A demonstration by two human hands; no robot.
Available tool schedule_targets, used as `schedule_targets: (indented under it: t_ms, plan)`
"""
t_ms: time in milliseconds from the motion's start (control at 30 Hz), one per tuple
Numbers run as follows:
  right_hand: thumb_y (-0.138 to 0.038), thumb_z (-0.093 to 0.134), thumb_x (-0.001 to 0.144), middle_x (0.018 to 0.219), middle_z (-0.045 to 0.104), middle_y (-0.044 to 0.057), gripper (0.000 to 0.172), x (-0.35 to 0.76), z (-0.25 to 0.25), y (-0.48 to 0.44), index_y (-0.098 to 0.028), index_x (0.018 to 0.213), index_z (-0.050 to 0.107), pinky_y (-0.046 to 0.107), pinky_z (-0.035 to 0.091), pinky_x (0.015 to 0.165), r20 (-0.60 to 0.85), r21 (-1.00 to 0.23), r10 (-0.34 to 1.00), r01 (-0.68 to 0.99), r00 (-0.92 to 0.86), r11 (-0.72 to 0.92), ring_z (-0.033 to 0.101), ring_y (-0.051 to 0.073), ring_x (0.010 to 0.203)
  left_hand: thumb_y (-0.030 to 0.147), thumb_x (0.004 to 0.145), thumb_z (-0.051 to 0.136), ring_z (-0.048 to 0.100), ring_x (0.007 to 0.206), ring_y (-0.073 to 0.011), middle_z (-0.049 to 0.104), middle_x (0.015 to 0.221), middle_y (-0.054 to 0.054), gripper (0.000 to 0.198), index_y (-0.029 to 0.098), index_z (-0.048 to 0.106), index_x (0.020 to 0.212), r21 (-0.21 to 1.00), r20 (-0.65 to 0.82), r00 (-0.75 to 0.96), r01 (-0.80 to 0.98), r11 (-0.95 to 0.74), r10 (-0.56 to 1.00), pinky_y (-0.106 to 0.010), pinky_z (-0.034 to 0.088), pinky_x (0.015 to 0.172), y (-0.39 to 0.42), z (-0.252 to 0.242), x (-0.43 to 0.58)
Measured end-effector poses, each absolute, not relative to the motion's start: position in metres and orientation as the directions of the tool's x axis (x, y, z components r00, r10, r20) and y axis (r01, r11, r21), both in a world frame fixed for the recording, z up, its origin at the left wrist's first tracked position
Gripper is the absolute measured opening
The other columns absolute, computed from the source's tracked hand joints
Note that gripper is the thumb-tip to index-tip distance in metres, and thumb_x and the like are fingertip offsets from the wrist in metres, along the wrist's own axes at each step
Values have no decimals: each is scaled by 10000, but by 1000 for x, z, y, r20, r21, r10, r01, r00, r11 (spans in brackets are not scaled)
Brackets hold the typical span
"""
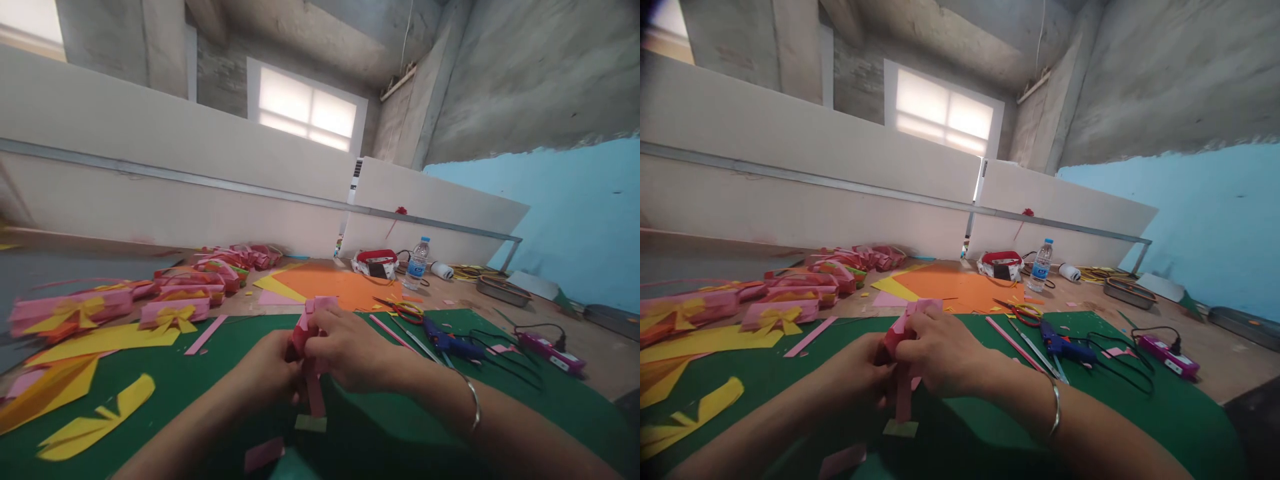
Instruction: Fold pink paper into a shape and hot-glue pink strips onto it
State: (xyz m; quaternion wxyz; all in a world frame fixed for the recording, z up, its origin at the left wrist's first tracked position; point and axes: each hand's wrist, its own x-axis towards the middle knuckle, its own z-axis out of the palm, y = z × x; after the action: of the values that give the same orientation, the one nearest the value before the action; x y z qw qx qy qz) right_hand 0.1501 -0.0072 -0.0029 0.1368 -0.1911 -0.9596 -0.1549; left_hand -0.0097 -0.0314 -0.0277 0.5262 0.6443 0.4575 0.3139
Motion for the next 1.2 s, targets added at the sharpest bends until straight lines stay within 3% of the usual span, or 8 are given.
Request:
schedule_targets:
  t_ms: [233,433,533,633,867,1000,1133,1200]
  plan:
    - [-192,581,774,816,594,5,15,144,8,-10,-189,767,569,345,275,733,230,369,275,345,-933,863,408,184,823,200,565,508,513,479,-122,544,499,41,91,150,572,605,928,-30,301,362,-85,953,-213,329,425,-30,-31,-8]
    - [-274,554,815,802,609,0,97,141,14,-13,-190,768,569,358,261,729,148,361,307,341,-940,868,422,183,822,216,574,529,571,539,-160,607,536,22,163,146,642,668,889,2,280,440,-130,960,-208,334,438,-29,-35,-8]
    - [-215,593,743,809,604,10,31,140,15,-14,-190,744,573,363,257,718,100,372,305,320,-947,871,420,195,834,199,561,515,558,549,-157,604,523,22,144,156,637,626,867,38,251,473,-157,967,-206,303,439,-29,-35,-9]
    - [-147,610,676,812,591,11,79,141,16,-14,-194,730,576,363,257,720,88,374,299,310,-950,874,417,203,860,204,562,509,531,560,-145,596,513,24,94,168,596,559,853,77,211,492,-173,975,-207,269,448,-28,-35,-11]
    - [-131,563,726,860,593,12,82,150,11,-18,-184,784,584,339,278,763,74,397,231,241,-970,886,414,178,824,180,521,512,482,489,-115,531,467,47,70,175,579,543,878,50,166,462,-122,985,-204,265,440,-26,-34,-12]
    - [-221,557,790,862,591,10,47,158,1,-22,-195,826,573,330,263,705,143,407,280,314,-949,858,417,172,798,193,504,510,459,449,-109,506,460,51,41,181,542,525,915,5,171,396,-73,985,-206,278,412,-24,-37,-11]
    - [-457,573,800,866,575,27,245,164,-14,-21,-217,849,580,327,228,650,277,408,341,431,-898,805,417,189,799,215,501,496,507,445,-130,549,491,39,146,172,573,618,956,-56,206,294,-8,977,-228,373,419,-22,-40,-9]
    - [-481,554,812,838,572,29,259,165,-21,-18,-225,841,587,327,217,646,341,403,333,457,-879,793,415,190,790,216,496,503,503,429,-127,555,490,40,162,171,570,636,968,-68,219,251,11,973,-239,402,420,-22,-40,-8]
